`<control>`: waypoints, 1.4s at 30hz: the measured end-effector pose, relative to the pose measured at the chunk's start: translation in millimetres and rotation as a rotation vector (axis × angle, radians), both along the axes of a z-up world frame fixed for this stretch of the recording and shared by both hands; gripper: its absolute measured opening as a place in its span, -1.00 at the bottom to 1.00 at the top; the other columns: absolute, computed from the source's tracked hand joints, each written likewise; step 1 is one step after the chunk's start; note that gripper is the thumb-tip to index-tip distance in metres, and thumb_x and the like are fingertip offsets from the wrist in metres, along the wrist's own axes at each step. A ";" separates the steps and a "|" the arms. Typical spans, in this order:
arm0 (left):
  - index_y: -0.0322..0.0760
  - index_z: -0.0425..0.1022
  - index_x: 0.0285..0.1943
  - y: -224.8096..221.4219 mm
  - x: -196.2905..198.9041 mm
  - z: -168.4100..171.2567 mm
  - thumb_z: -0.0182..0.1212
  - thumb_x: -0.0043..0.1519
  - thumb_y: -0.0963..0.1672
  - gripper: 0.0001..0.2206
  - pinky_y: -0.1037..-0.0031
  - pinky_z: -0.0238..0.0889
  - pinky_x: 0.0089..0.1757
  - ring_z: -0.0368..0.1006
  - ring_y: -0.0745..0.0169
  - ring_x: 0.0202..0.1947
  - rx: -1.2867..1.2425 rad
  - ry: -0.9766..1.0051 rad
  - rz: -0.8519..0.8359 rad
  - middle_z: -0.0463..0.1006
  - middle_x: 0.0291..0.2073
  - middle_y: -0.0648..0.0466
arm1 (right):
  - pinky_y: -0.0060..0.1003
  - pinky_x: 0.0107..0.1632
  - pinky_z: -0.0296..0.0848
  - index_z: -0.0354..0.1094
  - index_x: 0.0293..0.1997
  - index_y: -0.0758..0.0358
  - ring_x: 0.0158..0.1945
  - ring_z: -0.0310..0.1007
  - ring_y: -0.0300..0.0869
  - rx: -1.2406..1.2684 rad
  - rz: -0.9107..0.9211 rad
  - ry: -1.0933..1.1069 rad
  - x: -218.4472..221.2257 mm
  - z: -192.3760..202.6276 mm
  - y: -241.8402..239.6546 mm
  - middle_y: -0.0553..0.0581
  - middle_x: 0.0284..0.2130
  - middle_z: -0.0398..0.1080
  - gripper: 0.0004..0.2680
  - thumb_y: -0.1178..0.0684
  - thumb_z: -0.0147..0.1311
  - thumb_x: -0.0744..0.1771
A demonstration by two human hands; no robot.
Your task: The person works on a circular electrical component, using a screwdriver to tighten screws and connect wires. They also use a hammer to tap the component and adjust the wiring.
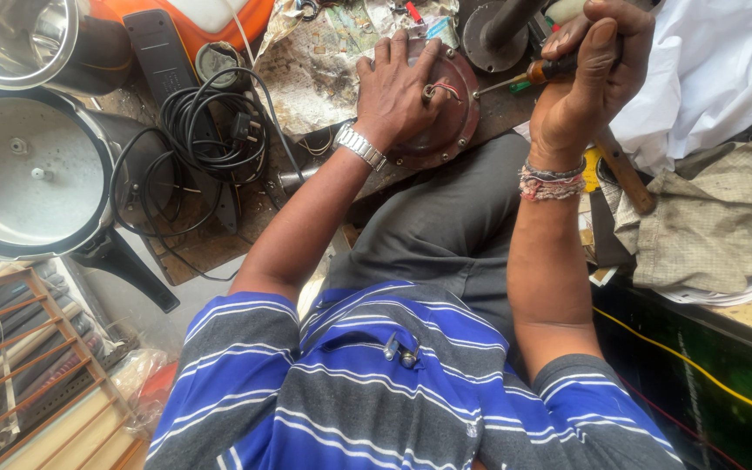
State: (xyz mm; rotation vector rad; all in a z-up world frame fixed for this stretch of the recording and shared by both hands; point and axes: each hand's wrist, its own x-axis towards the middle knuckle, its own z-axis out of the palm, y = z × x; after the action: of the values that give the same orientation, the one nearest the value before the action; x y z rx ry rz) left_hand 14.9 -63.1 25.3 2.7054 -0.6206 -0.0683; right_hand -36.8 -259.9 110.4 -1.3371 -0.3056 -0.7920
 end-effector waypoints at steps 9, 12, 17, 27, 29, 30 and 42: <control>0.03 0.17 0.50 -0.1 -0.5 -2.0 0.12 0.20 0.11 -0.36 -0.20 0.03 0.07 0.13 -0.36 0.32 0.005 -0.045 0.006 0.19 0.36 -0.35 | -0.33 -0.14 0.42 0.37 -0.01 0.26 -0.30 0.40 -0.17 -0.164 0.030 0.053 0.0 15.0 0.6 0.16 -0.34 0.36 -0.80 -0.08 -0.01 0.51; 0.02 0.19 0.48 0.3 -0.3 -0.6 0.13 0.20 0.12 -0.37 -0.14 0.08 0.02 0.16 -0.29 0.30 -0.009 -0.053 0.011 0.21 0.34 -0.31 | -0.25 0.03 0.46 0.39 -0.08 0.34 -0.14 0.47 -0.11 -0.306 0.266 0.097 10.0 40.4 -10.8 0.23 -0.19 0.45 -0.81 -0.02 0.08 0.49; 0.01 0.20 0.47 1.8 -0.2 3.0 0.15 0.19 0.13 -0.36 -0.07 0.13 -0.06 0.20 -0.27 0.25 -0.007 -0.030 0.011 0.21 0.34 -0.29 | -0.16 -0.06 0.54 0.43 -0.17 0.33 -0.19 0.52 -0.05 -0.305 1.120 0.094 57.0 59.6 -27.9 0.23 -0.26 0.47 -0.79 -0.05 0.16 0.43; -0.05 -0.02 0.57 -1.0 2.2 2.6 0.21 0.21 0.10 -0.25 -0.11 0.13 -0.07 0.21 -0.30 0.23 -0.027 -0.134 -0.090 0.24 0.31 -0.30 | -0.36 -0.65 0.03 0.17 -0.24 0.33 -0.74 -0.01 -0.31 0.128 0.402 0.165 29.7 -0.1 -9.1 0.07 -0.69 0.06 -0.75 -0.03 0.12 0.44; -0.07 -0.08 0.58 -4.3 4.7 1.0 0.22 0.22 0.10 -0.21 -0.11 0.14 -0.05 0.21 -0.29 0.24 -0.070 -0.176 -0.084 0.26 0.29 -0.29 | -0.32 -0.64 0.07 0.18 -0.23 0.31 -0.72 0.04 -0.27 0.148 0.248 0.139 28.6 -6.2 -6.7 0.08 -0.65 0.09 -0.77 -0.01 0.13 0.44; -0.08 -0.12 0.59 -2.1 1.7 -0.1 0.23 0.22 0.10 -0.20 -0.11 0.14 -0.05 0.22 -0.28 0.24 -0.084 -0.193 -0.082 0.27 0.29 -0.28 | -0.32 -0.65 0.09 0.18 -0.23 0.30 -0.71 0.07 -0.26 0.176 0.166 0.136 25.3 -11.6 -1.5 0.08 -0.62 0.12 -0.78 0.00 0.14 0.44; -0.03 -0.25 0.67 18.5 -16.2 26.4 -0.02 0.29 0.30 -0.12 -0.20 0.12 0.07 0.36 -0.22 0.11 0.146 0.311 0.207 0.40 0.15 -0.28 | -0.31 -0.62 0.15 0.20 -0.23 0.31 -0.69 0.08 -0.23 0.106 0.176 -0.013 -8.8 19.0 -0.6 0.12 -0.63 0.16 -0.80 0.04 0.14 0.44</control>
State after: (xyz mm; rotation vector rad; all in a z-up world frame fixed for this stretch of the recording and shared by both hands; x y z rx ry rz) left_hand -1.3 -44.7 51.7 2.7974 -0.2511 -0.4872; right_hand -45.6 -260.5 129.4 -1.1888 -0.3812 -0.6598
